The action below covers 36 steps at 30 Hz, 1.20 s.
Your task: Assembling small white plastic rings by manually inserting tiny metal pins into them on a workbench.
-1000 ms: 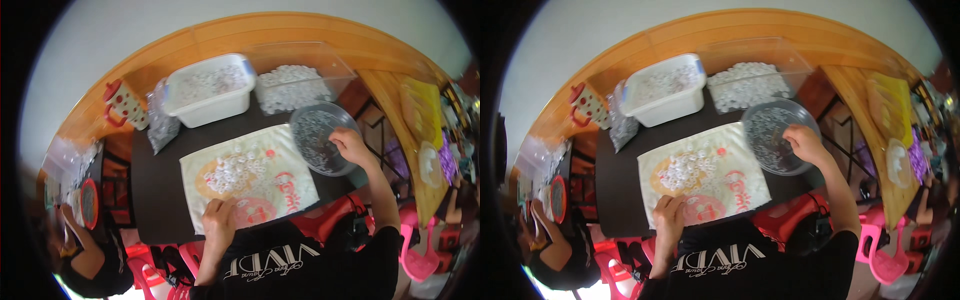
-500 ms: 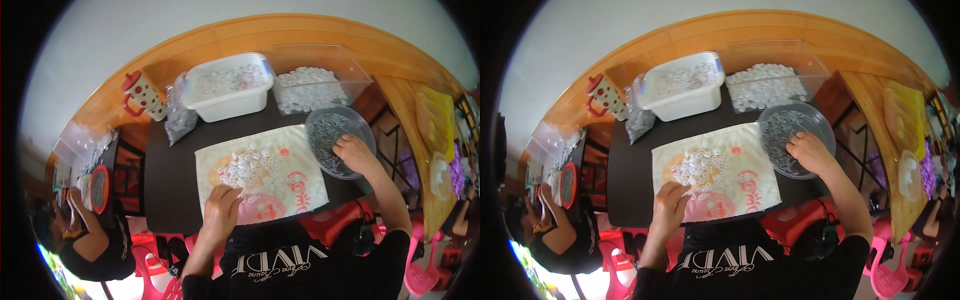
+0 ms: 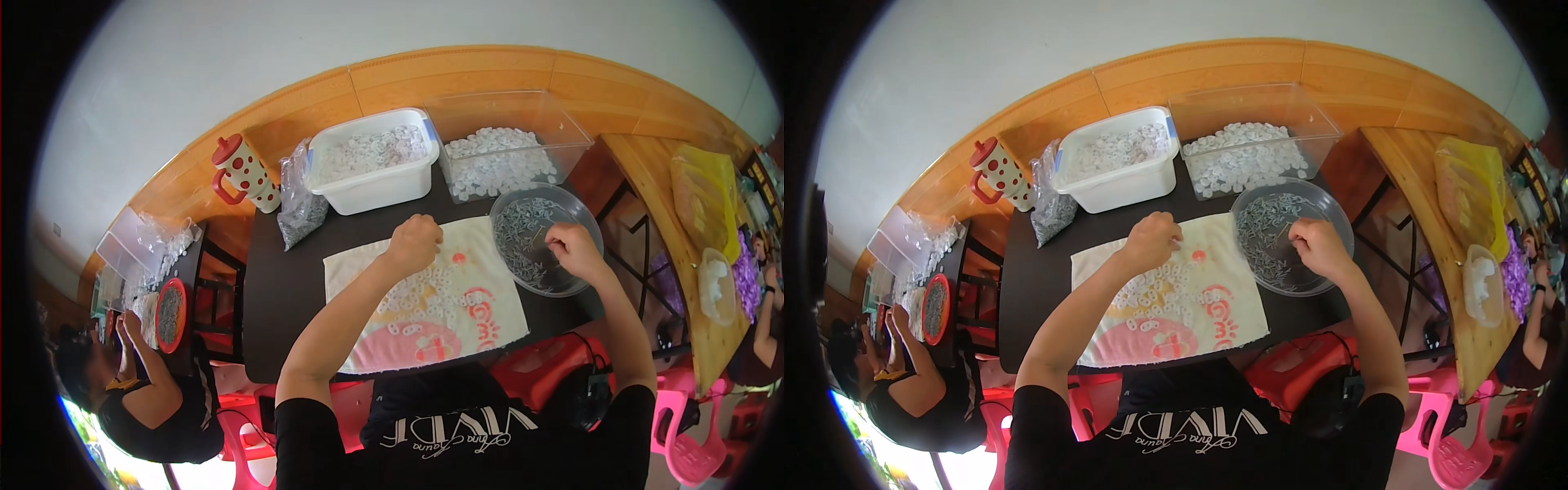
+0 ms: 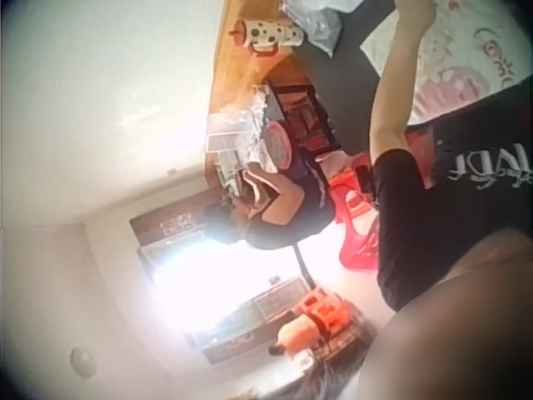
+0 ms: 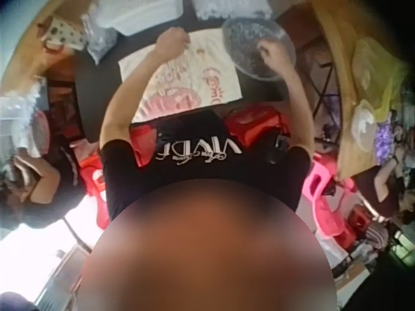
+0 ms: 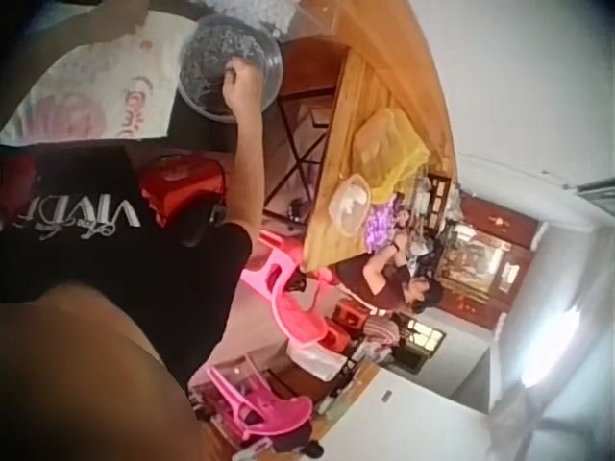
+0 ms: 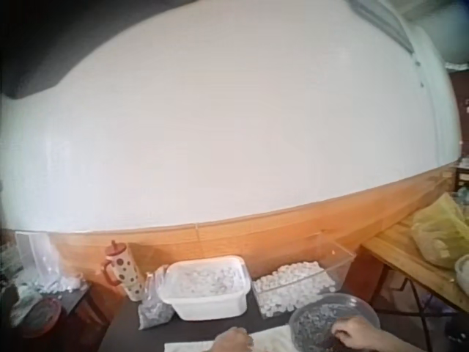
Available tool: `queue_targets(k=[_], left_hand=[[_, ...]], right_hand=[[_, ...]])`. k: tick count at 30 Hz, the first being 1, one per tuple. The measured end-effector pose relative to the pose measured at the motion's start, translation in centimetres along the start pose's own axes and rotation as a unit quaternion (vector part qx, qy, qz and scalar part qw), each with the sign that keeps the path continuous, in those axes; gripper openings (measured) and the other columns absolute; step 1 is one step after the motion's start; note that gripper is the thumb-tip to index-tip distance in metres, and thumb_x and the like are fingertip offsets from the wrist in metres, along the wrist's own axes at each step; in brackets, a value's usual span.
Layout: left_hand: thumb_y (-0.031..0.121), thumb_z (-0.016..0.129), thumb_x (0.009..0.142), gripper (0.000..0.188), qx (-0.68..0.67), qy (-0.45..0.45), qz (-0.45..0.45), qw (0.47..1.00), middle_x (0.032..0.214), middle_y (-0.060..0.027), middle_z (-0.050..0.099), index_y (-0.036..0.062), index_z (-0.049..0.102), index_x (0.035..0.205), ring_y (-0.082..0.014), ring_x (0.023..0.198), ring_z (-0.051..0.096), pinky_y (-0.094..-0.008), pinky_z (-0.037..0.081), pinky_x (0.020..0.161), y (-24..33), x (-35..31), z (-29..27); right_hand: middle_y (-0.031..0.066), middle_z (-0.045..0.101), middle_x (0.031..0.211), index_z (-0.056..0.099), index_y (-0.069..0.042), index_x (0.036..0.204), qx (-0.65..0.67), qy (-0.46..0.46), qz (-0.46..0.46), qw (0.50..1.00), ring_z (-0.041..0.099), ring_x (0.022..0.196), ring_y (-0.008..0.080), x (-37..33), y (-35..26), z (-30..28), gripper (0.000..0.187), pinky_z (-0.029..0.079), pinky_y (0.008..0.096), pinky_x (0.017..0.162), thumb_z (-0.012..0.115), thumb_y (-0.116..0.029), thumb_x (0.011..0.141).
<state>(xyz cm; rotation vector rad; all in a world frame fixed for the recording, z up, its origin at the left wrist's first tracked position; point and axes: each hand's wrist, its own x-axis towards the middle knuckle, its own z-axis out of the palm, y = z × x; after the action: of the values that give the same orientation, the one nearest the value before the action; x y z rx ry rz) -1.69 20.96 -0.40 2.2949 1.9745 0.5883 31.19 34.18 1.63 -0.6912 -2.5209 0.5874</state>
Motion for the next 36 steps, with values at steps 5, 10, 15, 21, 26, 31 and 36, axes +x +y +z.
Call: queue_targets(k=[5,10,15,21,26,31,36], left_hand=[[0.0,0.07,0.08,0.009,-0.21,0.09,-0.005,0.973,0.085,-0.0113,0.067,0.0028,0.073,0.087,-0.0248,0.077,0.065,-0.0322,0.052,0.068,1.1,-0.9,-2.5],[-0.006,0.065,0.086,0.012,-0.422,0.117,-0.122,0.891,0.085,-0.0075,0.068,-0.0015,0.073,0.093,-0.0129,0.074,0.063,-0.0248,0.049,0.065,6.5,-7.8,-6.7],[-0.009,0.063,0.087,0.019,-0.537,0.173,-0.201,0.801,0.086,-0.0056,0.066,-0.0019,0.073,0.102,-0.0101,0.077,0.06,-0.0228,0.048,0.068,9.5,-13.3,-4.1],[-0.011,0.061,0.09,0.029,-0.547,0.215,-0.196,0.785,0.091,-0.0052,0.065,-0.0002,0.069,0.115,-0.0098,0.081,0.062,-0.0216,0.05,0.07,9.1,-15.9,-1.4],[-0.011,0.06,0.09,0.038,-0.597,0.237,-0.21,0.737,0.098,-0.005,0.066,0.0004,0.062,0.126,-0.0098,0.087,0.064,-0.0215,0.051,0.074,9.5,-16.8,-1.1],[-0.013,0.06,0.089,0.043,-0.612,0.238,-0.194,0.729,0.1,-0.0047,0.066,0.0009,0.059,0.13,-0.0095,0.09,0.064,-0.0221,0.053,0.079,9.7,-17.0,-1.4],[-0.014,0.059,0.089,0.043,-0.599,0.24,-0.187,0.741,0.097,-0.0046,0.067,0.0,0.06,0.129,-0.009,0.09,0.063,-0.0222,0.053,0.08,9.6,-17.4,-1.6]], right_hand=[[0.0006,0.057,0.075,0.06,0.0,0.085,0.194,0.096,0.038,0.976,0.054,0.07,0.0064,-0.3,-4.6,0.0,0.007,0.041,0.022,0.062,0.064,0.007,0.084],[0.0062,0.06,0.083,0.061,0.003,0.089,0.336,0.078,-0.044,0.938,0.057,0.076,0.0123,0.0,-11.3,3.7,0.009,0.044,0.0228,0.069,0.06,0.011,0.085],[0.0065,0.059,0.087,0.06,0.003,0.091,0.404,-0.009,-0.035,0.914,0.057,0.079,0.0126,0.8,-15.1,9.7,0.013,0.045,0.0242,0.07,0.057,0.013,0.085],[0.0065,0.059,0.09,0.06,0.004,0.091,0.422,-0.024,-0.011,0.906,0.056,0.079,0.0122,0.9,-16.8,12.2,0.011,0.045,0.0239,0.07,0.058,0.013,0.086],[0.0069,0.06,0.092,0.061,0.006,0.096,0.435,-0.036,-0.019,0.9,0.058,0.082,0.0121,0.6,-18.5,12.0,0.012,0.047,0.0239,0.073,0.06,0.012,0.086],[0.0082,0.067,0.087,0.062,0.002,0.108,0.385,-0.008,-0.043,0.922,0.065,0.078,0.0139,0.8,-20.1,11.8,0.024,0.051,0.0258,0.072,0.064,0.009,0.086],[0.0083,0.067,0.086,0.063,0.002,0.107,0.357,-0.02,-0.057,0.932,0.066,0.077,0.015,1.0,-20.9,11.5,0.022,0.052,0.0265,0.072,0.064,0.009,0.086]])
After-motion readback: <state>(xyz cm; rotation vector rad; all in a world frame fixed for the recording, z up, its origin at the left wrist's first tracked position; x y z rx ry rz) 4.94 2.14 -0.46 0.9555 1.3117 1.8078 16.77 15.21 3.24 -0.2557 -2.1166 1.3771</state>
